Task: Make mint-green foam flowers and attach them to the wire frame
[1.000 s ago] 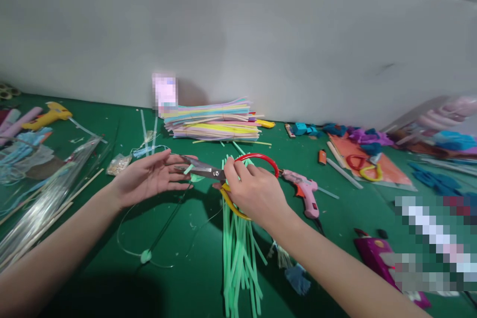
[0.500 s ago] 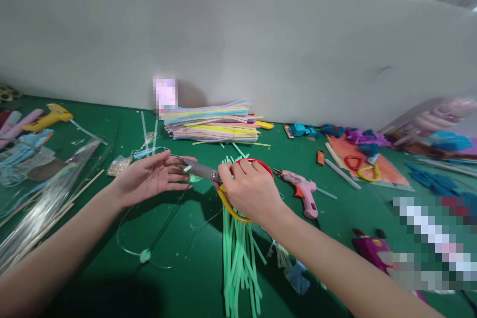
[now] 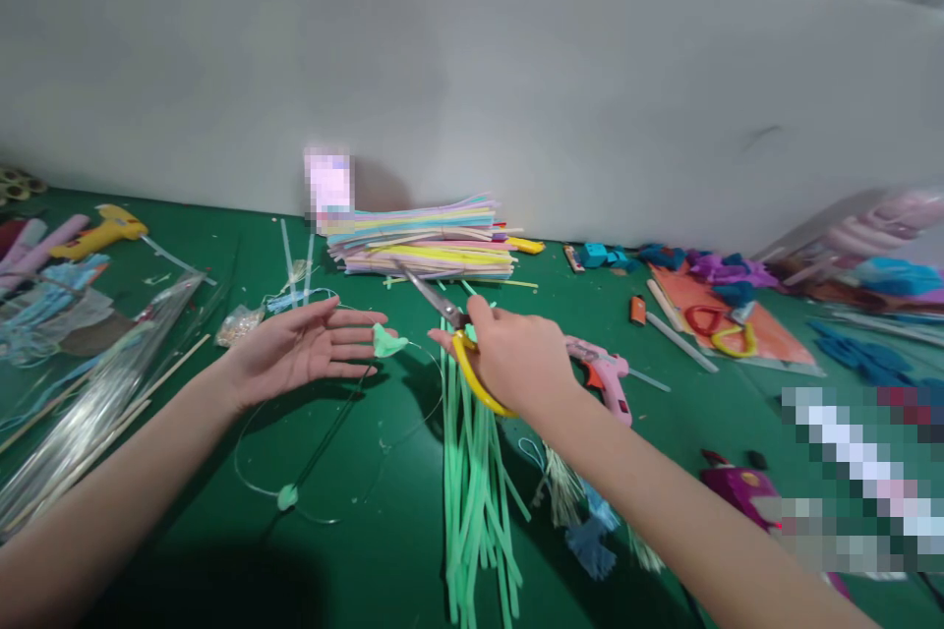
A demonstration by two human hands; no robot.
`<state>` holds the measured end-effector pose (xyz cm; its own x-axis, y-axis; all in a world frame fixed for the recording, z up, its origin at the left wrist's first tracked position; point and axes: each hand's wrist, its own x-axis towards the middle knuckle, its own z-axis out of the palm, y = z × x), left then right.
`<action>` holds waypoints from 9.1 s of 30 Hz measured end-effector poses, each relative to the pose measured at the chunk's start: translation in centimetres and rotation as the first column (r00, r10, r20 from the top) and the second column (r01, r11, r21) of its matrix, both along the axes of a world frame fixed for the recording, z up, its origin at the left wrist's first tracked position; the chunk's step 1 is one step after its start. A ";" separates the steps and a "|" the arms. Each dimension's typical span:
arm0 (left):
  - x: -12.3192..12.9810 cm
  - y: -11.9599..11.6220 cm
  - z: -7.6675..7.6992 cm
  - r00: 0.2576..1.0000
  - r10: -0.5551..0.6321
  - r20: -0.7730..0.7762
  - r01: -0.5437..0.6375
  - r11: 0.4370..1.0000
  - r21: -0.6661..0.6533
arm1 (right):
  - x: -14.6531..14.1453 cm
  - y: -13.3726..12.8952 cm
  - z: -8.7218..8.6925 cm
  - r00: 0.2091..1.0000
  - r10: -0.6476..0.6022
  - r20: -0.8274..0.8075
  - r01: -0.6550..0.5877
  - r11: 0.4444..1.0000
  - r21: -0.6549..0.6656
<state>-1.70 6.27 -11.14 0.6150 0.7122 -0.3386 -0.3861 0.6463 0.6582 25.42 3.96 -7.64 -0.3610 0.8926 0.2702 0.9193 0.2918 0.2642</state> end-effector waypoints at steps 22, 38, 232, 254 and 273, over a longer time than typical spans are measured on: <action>0.0 -2.4 5.1 0.875 0.033 -0.483 0.154 0.927 0.342 | -4.3 -3.7 -1.5 0.205 -0.307 -0.929 -0.524 0.768 -0.369; 4.9 -8.9 5.2 0.450 0.660 -0.601 0.288 0.530 0.798 | -6.5 -7.0 -3.7 -0.332 -0.323 -0.886 -0.261 0.934 -0.243; 5.2 -10.1 1.9 0.827 0.247 -0.506 -0.072 0.938 0.340 | -4.7 -7.4 -4.9 0.365 0.250 -0.897 -0.229 0.958 0.173; 4.3 -10.3 2.0 0.863 0.215 -0.458 -0.086 0.954 0.286 | -4.8 -7.9 -3.7 0.161 0.131 -0.978 -0.304 0.949 0.077; 4.4 -10.3 2.5 0.844 0.160 -0.512 -0.018 0.962 0.272 | -4.8 -8.0 -3.3 0.310 0.257 -0.915 -0.303 0.939 0.161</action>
